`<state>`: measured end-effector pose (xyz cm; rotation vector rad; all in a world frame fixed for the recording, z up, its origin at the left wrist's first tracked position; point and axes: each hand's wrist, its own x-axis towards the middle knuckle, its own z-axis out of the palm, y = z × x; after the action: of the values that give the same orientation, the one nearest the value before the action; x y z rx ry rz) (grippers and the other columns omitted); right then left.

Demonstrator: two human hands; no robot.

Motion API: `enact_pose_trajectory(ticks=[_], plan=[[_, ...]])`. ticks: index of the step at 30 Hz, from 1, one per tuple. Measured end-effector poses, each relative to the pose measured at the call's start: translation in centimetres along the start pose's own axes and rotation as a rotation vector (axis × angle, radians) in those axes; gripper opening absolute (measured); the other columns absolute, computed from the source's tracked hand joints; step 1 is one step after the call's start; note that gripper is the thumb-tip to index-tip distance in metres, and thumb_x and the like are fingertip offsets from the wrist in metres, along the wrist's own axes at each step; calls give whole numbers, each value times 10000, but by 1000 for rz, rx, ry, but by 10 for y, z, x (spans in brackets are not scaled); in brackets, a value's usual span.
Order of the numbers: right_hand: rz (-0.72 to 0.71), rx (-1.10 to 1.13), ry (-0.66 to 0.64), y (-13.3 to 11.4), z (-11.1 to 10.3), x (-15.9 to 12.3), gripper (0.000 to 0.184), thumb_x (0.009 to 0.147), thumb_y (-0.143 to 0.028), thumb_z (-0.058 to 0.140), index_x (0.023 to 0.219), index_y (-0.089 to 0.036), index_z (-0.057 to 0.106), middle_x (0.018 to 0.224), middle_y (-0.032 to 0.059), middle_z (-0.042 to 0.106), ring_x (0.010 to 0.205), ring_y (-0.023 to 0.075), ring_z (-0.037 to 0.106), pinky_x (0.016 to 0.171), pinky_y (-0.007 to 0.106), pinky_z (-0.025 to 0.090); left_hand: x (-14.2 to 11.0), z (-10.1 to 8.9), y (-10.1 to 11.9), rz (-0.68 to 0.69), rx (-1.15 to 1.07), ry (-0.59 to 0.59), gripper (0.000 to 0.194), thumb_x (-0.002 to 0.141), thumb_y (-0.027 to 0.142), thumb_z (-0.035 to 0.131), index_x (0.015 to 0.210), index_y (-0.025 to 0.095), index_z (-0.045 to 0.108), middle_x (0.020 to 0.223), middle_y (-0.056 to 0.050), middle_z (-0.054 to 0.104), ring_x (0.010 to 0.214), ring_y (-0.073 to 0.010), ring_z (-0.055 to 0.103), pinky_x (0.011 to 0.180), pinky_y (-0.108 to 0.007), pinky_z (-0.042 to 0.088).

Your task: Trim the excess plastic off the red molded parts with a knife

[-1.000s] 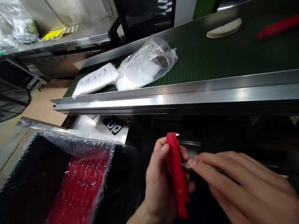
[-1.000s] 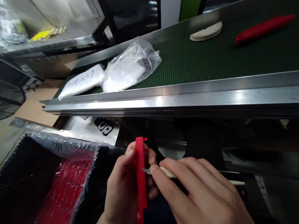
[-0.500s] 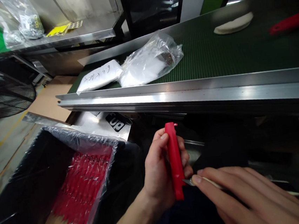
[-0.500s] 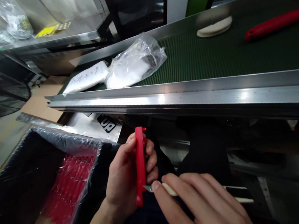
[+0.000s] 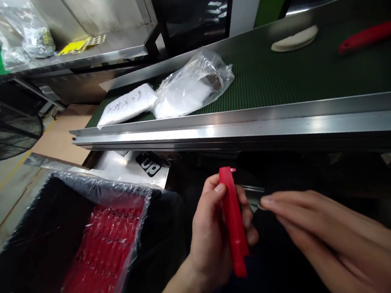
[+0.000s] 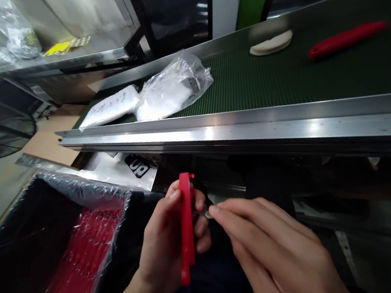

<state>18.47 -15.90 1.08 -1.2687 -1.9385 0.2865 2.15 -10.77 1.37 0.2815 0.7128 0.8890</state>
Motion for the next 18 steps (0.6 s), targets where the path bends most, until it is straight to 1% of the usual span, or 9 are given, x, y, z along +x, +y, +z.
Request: enact_pose_trajectory(ticks=[2, 6, 10, 13, 18], plan=[[-2, -34, 13, 5, 0, 10, 373, 857, -2, 541, 1195, -141, 619, 1176, 61, 593, 1066, 142, 574, 945, 283, 468, -5, 0, -4, -10, 32, -46, 160, 934, 346, 410, 1012, 217, 463, 837, -2, 503, 559, -92, 449, 423, -166, 395], [-24, -53, 5, 11, -2, 24, 379, 856, -3, 546, 1205, -135, 610, 1148, 69, 606, 1051, 150, 570, 921, 315, 486, -11, 0, -6, -10, 67, -73, 171, 935, 343, 388, 998, 206, 468, 840, -6, 514, 553, -90, 444, 407, -159, 384], [-42, -58, -5, 13, -3, 26, 393, 854, -3, 549, 1212, -153, 606, 1162, 64, 605, 1050, 155, 571, 920, 337, 491, -11, 2, -6, -12, 64, -90, 180, 934, 360, 390, 990, 205, 461, 838, -7, 518, 550, -87, 443, 399, -150, 377], [-44, -58, 2, 13, -4, 26, 394, 857, -1, 543, 1210, -163, 608, 1157, 58, 606, 1038, 150, 573, 906, 332, 492, -10, 1, -7, -7, 62, -100, 183, 933, 359, 390, 984, 201, 466, 828, -7, 519, 544, -85, 446, 393, -148, 383], [-93, -70, -5, 10, -5, 29, 378, 861, 8, 534, 1205, -132, 606, 1138, 82, 610, 1040, 160, 569, 887, 344, 489, -10, 1, -8, 9, 47, -119, 182, 934, 348, 384, 992, 199, 472, 821, -7, 524, 526, -79, 441, 386, -145, 387]])
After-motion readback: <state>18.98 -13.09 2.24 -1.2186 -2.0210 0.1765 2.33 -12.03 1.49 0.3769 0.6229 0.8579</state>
